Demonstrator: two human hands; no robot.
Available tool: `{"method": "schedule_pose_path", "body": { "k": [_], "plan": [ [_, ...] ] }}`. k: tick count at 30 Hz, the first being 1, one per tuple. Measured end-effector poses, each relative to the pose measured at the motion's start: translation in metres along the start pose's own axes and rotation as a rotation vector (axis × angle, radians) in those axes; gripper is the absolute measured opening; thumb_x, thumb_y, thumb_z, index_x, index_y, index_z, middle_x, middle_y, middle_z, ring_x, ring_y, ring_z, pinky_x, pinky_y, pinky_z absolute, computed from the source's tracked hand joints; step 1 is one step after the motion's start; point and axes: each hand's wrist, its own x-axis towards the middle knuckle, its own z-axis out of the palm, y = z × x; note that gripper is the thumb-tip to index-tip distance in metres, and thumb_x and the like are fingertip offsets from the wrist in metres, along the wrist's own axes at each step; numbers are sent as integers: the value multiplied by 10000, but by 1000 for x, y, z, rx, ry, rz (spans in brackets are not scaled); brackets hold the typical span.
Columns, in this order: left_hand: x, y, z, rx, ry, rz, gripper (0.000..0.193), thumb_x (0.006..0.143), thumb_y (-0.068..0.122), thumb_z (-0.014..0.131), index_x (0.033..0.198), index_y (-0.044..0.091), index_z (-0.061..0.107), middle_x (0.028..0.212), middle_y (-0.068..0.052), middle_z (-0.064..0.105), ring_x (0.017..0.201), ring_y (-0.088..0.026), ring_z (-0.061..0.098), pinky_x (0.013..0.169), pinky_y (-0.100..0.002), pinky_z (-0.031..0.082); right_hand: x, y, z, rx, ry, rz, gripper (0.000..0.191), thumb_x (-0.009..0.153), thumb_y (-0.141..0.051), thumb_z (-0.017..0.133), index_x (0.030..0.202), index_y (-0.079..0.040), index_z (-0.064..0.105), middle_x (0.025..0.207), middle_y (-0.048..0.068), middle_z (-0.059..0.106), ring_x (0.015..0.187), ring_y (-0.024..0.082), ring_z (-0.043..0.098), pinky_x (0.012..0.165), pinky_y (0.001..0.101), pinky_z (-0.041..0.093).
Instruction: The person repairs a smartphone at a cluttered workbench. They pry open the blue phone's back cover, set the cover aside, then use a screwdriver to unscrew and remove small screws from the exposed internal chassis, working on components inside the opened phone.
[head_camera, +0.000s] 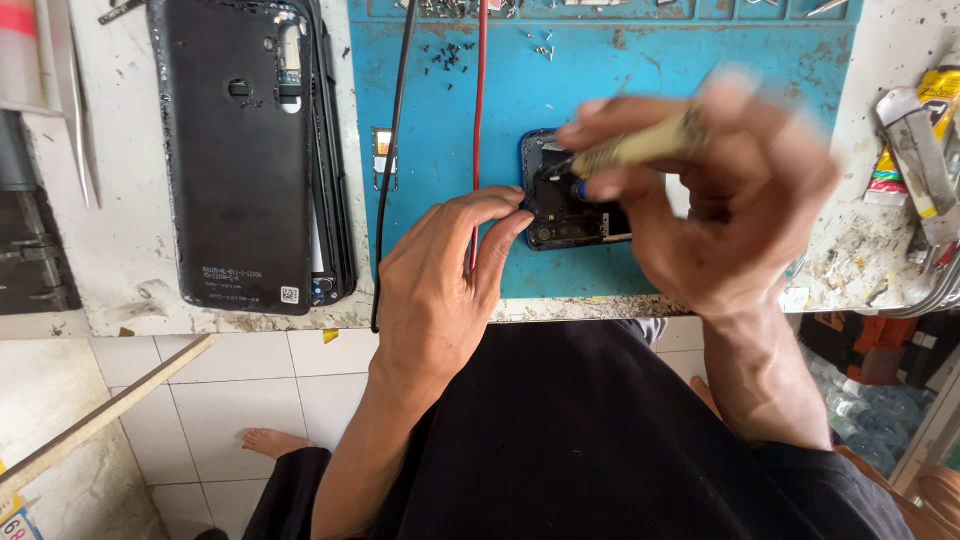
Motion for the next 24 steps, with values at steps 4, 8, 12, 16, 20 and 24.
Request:
{"method": "schedule_pose_path", "body": {
  "k": [4, 8, 12, 16, 20, 24],
  "plan": [
    [6, 3, -2, 20, 50, -4, 164, 1029, 48, 758, 1099, 4, 616, 1151, -91, 737, 1031, -241, 756, 834, -312, 611, 6, 10, -12, 82, -153, -205, 275, 955, 137, 626, 1151, -10, 501, 1256, 289, 595, 1076, 420, 707, 884, 440, 660],
    [24, 11, -7, 194, 71, 57, 104, 1051, 21, 728, 1113, 8, 646, 1167, -99, 732, 1004, -267, 737, 842, -339, 609, 6, 9, -19, 91, -11, -150, 192, 923, 118, 639, 1090, 31, 602, 1194, 258, 627, 986, 300, 748, 740, 355, 647],
    [51, 19, -5, 325, 51, 149, 117, 981, -16, 726, 1090, 8, 691, 1124, -70, 693, 990, -263, 707, 782, -378, 592, 11, 1, -20, 133, 18, -97, 124, 953, 107, 588, 1068, 59, 589, 1098, 237, 672, 1008, 265, 752, 690, 293, 661],
    [77, 21, 3, 433, -15, 179, 164, 868, -22, 731, 1029, 11, 743, 1081, -64, 653, 945, -268, 687, 624, -426, 539, 9, -5, -16, 239, 74, 31, 143, 1001, 18, 640, 1107, 28, 544, 1206, 228, 633, 1090, 225, 673, 846, 253, 597],
    [92, 14, 10, 490, -51, 195, 83, 902, -1, 721, 983, -4, 741, 1054, -86, 596, 934, -248, 687, 564, -430, 503, 5, -5, -14, 240, 131, -20, 200, 939, -28, 720, 1051, 12, 559, 1133, 194, 611, 908, 157, 664, 762, 219, 597],
    [95, 6, 17, 492, -52, 200, 47, 905, 22, 733, 889, -19, 714, 1048, -105, 554, 938, -257, 687, 594, -441, 507, 5, -5, -16, 266, 91, 104, 89, 998, 46, 579, 1085, 31, 580, 1134, 231, 679, 931, 149, 717, 799, 247, 619]
  ]
}}
